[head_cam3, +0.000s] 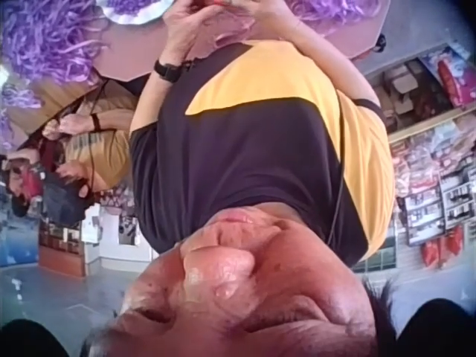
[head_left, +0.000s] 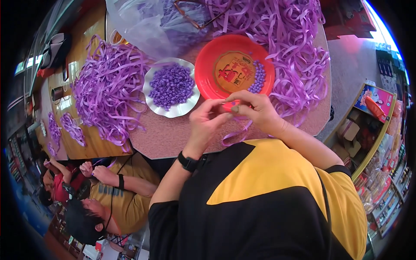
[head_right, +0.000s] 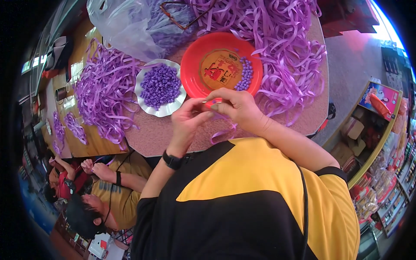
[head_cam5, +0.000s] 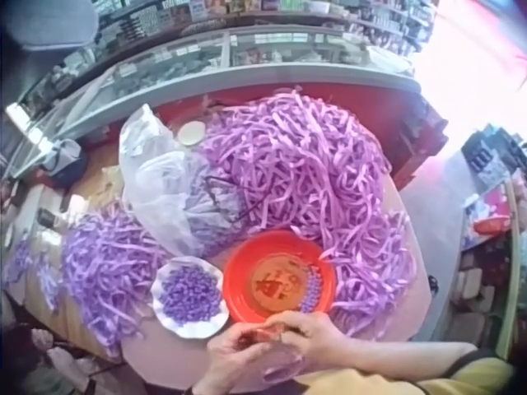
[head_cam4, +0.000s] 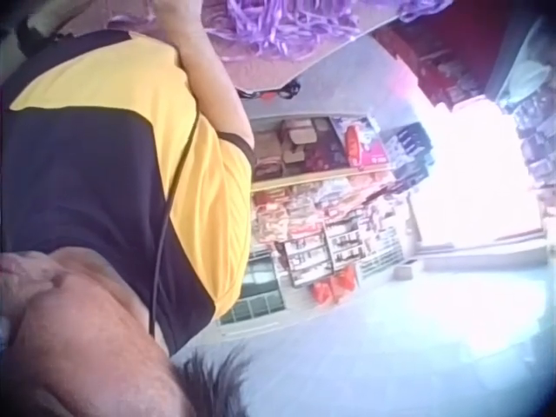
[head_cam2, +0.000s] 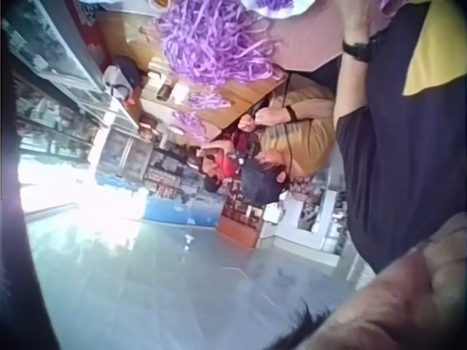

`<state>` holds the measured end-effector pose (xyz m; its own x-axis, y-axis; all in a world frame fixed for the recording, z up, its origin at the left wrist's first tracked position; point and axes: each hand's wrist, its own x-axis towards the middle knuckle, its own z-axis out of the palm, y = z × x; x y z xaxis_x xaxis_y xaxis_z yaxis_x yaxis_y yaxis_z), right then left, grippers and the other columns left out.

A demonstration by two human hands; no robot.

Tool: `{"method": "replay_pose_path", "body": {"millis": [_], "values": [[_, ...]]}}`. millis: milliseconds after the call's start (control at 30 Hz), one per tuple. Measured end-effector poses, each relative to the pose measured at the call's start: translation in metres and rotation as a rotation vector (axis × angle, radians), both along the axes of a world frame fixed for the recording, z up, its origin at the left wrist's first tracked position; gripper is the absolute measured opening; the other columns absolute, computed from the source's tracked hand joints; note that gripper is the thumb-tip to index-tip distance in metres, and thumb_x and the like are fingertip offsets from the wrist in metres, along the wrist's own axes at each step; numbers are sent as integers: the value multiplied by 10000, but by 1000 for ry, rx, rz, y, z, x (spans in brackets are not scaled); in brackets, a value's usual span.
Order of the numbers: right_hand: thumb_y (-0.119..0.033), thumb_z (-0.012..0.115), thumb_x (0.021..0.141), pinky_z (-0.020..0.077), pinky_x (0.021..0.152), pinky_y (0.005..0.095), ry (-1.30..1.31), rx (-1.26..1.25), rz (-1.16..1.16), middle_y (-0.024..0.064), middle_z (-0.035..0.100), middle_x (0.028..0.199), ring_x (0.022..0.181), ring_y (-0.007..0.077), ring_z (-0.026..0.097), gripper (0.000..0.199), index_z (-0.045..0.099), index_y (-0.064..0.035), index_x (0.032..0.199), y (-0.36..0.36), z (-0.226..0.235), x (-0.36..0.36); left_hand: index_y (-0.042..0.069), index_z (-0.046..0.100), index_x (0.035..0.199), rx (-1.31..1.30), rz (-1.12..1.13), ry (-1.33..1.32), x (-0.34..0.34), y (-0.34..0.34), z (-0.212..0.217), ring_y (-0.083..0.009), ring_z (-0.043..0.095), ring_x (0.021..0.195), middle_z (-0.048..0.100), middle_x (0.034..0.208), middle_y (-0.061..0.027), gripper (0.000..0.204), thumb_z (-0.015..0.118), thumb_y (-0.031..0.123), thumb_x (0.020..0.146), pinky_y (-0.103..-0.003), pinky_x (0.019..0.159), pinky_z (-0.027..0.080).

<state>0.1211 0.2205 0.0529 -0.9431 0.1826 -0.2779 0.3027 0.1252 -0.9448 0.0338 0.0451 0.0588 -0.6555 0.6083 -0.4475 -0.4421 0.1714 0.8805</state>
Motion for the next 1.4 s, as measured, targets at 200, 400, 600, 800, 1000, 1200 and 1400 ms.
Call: {"method": "replay_pose_path", "body": {"millis": [200, 400, 600, 800, 1000, 1200, 1400], "values": [[-39, 637, 898, 430, 633, 236, 11, 53, -103, 22, 602, 764, 706, 61, 527, 139, 665, -14, 1032, 21, -1, 0, 15, 670, 959, -490, 106, 968, -61, -59, -23, -141, 565, 724, 569, 796, -27, 214, 741, -20, 760, -285, 639, 465], [-37, 635, 888, 454, 665, 240, -120, 29, -4, 25, 628, 787, 740, 75, 563, 148, 661, 1, 1029, 15, -2, -4, 38, 680, 921, -738, -42, 1261, -93, -41, -29, -311, 561, 941, 599, 909, -109, 229, 744, 55, 702, -408, 809, 468], [-29, 626, 880, 466, 674, 247, -72, 18, 9, 34, 637, 792, 752, 81, 579, 150, 661, 5, 1022, 12, -4, -4, 56, 663, 895, -763, -111, 1288, -98, -44, -51, -316, 556, 884, 577, 878, -105, 174, 696, 43, 725, -432, 759, 475], [-22, 615, 876, 471, 673, 253, -60, 16, -3, 44, 644, 788, 755, 87, 590, 151, 661, 10, 1017, 15, -2, -2, 46, 662, 857, -730, -101, 1232, -97, -49, -55, -314, 563, 869, 582, 871, -108, 126, 697, 59, 736, -425, 737, 481], [-23, 611, 870, 470, 668, 255, -76, 23, 2, 48, 648, 790, 753, 90, 594, 161, 663, 7, 1020, 15, 2, -2, 43, 659, 863, -782, -136, 1276, -98, -48, -57, -321, 566, 862, 588, 865, -107, 122, 694, 60, 747, -429, 748, 481], [-43, 653, 855, 500, 654, 285, -20, 18, -6, 105, 674, 789, 718, 143, 644, 156, 680, -24, 1008, 11, 2, 2, 41, 653, 847, -738, -102, 1324, -97, -50, -57, -312, 571, 791, 596, 822, -109, 74, 673, 31, 776, -416, 715, 466], [-1, 622, 868, 491, 677, 273, -37, 8, -9, 87, 664, 810, 746, 128, 628, 170, 679, -13, 1027, 18, 21, -1, 8, 647, 938, -267, 242, 185, -82, -45, -17, -162, 575, 710, 628, 831, -56, 74, 655, 72, 901, -301, 578, 446]]}}
